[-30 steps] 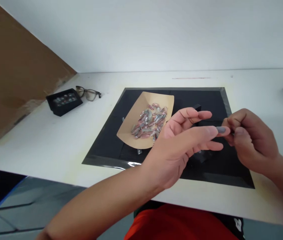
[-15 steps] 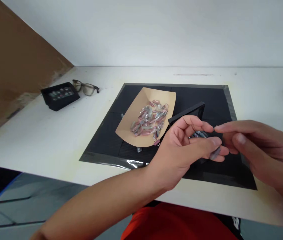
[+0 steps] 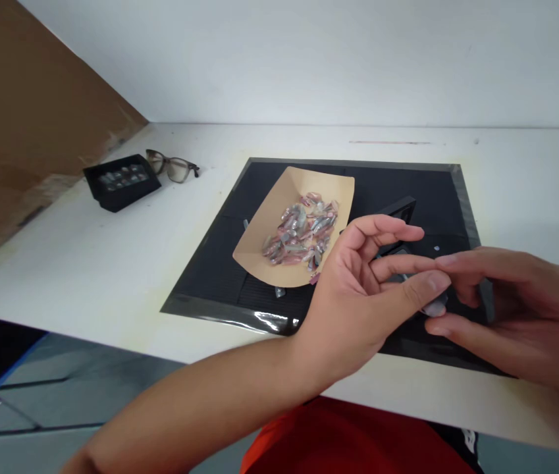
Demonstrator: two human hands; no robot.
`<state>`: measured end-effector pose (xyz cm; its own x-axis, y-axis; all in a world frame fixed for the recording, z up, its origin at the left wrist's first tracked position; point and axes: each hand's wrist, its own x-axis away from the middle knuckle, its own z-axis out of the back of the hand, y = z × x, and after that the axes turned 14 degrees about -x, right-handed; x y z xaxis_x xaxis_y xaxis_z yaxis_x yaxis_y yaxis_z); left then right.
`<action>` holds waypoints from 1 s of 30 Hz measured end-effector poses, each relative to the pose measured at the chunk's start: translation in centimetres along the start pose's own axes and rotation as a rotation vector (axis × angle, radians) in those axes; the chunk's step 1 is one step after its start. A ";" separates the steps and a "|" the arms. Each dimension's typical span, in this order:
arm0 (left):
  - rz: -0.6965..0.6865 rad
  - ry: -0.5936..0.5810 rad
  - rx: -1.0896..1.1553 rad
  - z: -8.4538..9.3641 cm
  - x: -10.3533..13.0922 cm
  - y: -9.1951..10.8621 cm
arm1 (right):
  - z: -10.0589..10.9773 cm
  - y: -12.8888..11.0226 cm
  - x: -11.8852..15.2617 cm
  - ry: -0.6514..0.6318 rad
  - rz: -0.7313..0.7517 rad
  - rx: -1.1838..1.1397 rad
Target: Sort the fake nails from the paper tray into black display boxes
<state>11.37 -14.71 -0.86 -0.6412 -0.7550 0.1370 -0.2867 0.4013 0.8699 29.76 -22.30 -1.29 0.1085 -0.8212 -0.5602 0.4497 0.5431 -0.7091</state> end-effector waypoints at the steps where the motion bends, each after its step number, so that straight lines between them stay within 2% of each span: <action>1: -0.001 0.007 -0.011 0.0 0.0 0.0 | -0.1 0.0 0.1 0.007 0.005 -0.015; 8: -0.062 0.050 -0.159 0.1 0.3 -0.2 | 0.1 -0.1 0.5 0.088 -0.032 -0.064; 15: -0.131 0.054 -0.201 0.2 0.4 0.1 | -0.9 -0.7 -0.4 0.109 -0.002 -0.093; 19: -0.094 0.048 -0.200 0.5 0.4 0.3 | -1.0 -0.9 -0.4 0.096 0.026 -0.099; 24: -0.077 -0.010 -0.208 0.8 0.2 0.7 | -0.5 -1.0 0.0 0.098 0.057 0.036; 30: -0.115 -0.060 -0.186 1.1 0.2 0.5 | -0.1 -0.8 0.3 -0.003 0.078 0.054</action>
<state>10.32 -14.14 -0.94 -0.6546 -0.7559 0.0081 -0.2282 0.2078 0.9512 29.36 -22.99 -0.91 0.1478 -0.7771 -0.6117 0.4864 0.5957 -0.6392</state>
